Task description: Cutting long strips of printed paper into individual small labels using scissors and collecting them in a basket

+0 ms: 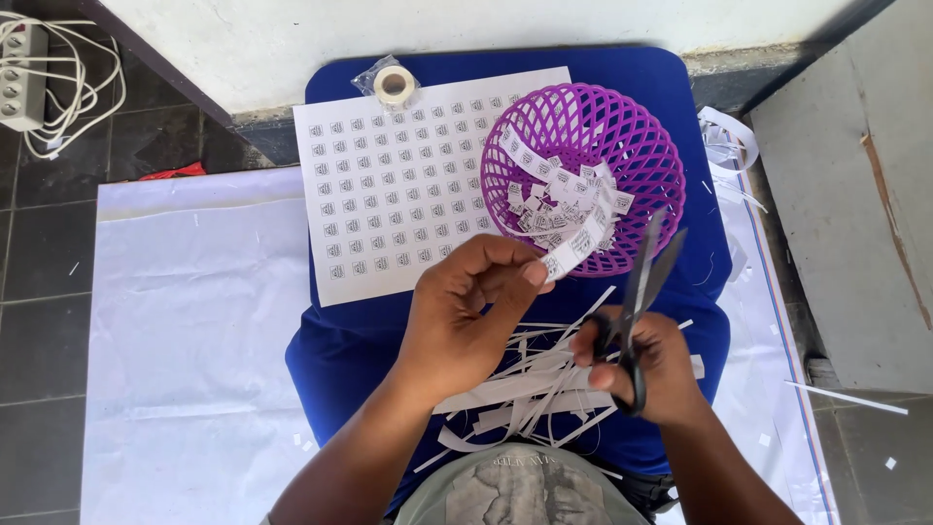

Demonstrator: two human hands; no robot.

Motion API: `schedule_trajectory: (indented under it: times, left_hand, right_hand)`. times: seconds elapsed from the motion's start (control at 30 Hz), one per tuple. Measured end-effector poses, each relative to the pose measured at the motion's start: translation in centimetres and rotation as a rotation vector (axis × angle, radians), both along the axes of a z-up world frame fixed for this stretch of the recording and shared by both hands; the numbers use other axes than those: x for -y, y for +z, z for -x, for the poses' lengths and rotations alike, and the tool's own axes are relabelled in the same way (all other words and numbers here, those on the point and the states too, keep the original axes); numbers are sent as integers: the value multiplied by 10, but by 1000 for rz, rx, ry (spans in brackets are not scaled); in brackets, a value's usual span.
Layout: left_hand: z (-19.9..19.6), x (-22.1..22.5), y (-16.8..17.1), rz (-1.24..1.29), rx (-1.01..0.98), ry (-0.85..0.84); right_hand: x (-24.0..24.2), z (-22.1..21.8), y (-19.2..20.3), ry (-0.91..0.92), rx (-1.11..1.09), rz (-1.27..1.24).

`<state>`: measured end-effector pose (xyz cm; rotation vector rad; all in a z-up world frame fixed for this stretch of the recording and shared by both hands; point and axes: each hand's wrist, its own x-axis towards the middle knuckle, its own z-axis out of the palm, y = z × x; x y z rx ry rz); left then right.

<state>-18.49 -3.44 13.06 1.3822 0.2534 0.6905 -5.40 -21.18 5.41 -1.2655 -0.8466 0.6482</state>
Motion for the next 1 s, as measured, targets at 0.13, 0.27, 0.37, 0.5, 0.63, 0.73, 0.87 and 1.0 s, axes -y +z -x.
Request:
schedule_trajectory:
  times: [0.13,0.27,0.37,0.5,0.63,0.73,0.87,1.0]
  left_hand:
    - [-6,-9,8,119,40,-104]
    - [-13,-10,7,146,41,-171]
    - [-16,-9,5,160,50,-191]
    - [-17,-9,3,184,78,-190]
    - [-17,-8,5,165,45,-216]
    - [-17,-5,8,148,74,-235]
    - [-14,-1,9,158,109,-138]
    - [-9,3,13,125,100,-141]
  right_hand:
    - [9,-4,10,196,-34,159]
    - [7,-10,18,244,1,238]
    - [6,-14,24,273,0,211]
    - [9,-19,27,299,-12,209]
    - [9,-18,31,306,28,224]
    - [9,-16,32,332,-36,167]
    - [10,-16,32,346,-14,144]
    - [12,-15,30,346,-55,136]
